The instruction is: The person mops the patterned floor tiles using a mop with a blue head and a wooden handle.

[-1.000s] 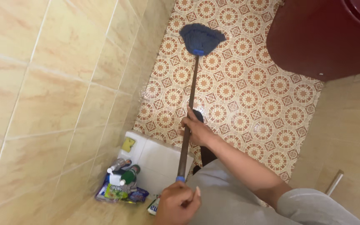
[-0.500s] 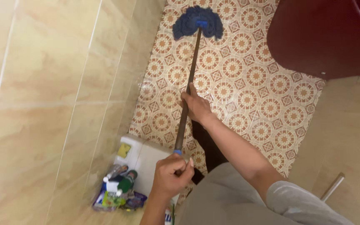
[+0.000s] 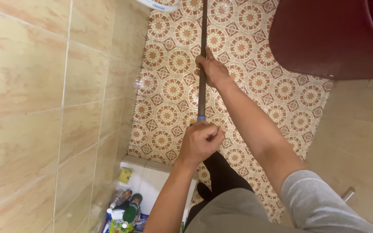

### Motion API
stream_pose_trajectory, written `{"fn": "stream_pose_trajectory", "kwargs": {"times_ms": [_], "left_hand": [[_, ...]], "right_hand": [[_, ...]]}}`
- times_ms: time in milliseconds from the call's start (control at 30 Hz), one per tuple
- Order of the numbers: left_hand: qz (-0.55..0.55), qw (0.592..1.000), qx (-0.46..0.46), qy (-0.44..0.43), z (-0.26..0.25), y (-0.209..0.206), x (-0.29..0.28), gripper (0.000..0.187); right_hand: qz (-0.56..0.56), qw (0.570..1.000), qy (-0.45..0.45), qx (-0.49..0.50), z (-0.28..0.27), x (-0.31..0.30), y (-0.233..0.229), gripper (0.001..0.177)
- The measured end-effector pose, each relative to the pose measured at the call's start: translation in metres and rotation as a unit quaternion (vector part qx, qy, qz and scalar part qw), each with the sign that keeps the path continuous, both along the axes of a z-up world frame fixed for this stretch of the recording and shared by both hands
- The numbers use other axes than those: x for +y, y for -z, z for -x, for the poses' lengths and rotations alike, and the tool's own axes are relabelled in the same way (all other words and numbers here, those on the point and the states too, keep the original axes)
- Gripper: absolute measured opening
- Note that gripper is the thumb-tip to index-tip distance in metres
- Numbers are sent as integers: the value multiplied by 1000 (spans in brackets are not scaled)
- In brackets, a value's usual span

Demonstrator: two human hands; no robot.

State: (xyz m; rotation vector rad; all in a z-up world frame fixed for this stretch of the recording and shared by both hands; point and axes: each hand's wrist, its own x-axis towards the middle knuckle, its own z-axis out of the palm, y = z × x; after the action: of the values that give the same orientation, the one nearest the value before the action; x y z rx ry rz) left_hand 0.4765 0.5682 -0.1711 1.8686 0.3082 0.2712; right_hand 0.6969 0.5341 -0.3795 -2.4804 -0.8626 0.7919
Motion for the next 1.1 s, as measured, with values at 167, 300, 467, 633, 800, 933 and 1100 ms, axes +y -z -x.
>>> {"fn": "stream_pose_trajectory", "kwargs": {"times_ms": [167,300,467,633,800,933,1100], "left_hand": [[-28,999,-21,17,19,-11,-21,39],[-15,999,10,29,66,-27,-46,41],[-49,998,-18,24,149,-57,-102,39],[-27,999,-21,39,239,-81,-150,40],[27,999,31,-2,313,-110,-182,46],[48,995,77,-26,324,-114,-195,42],[43,997,60,-28,297,-110,-188,42]], "right_hand": [[-129,897,271,323,23,-10,-15,36],[-228,707,434,509,81,-26,-55,82],[-116,823,349,433,168,-84,-93,70],[-99,985,3,142,269,-150,-100,26],[-78,981,-18,175,333,-191,-132,29],[-29,986,-22,162,344,-203,-142,29],[-25,987,-34,152,310,-193,-136,29]]}}
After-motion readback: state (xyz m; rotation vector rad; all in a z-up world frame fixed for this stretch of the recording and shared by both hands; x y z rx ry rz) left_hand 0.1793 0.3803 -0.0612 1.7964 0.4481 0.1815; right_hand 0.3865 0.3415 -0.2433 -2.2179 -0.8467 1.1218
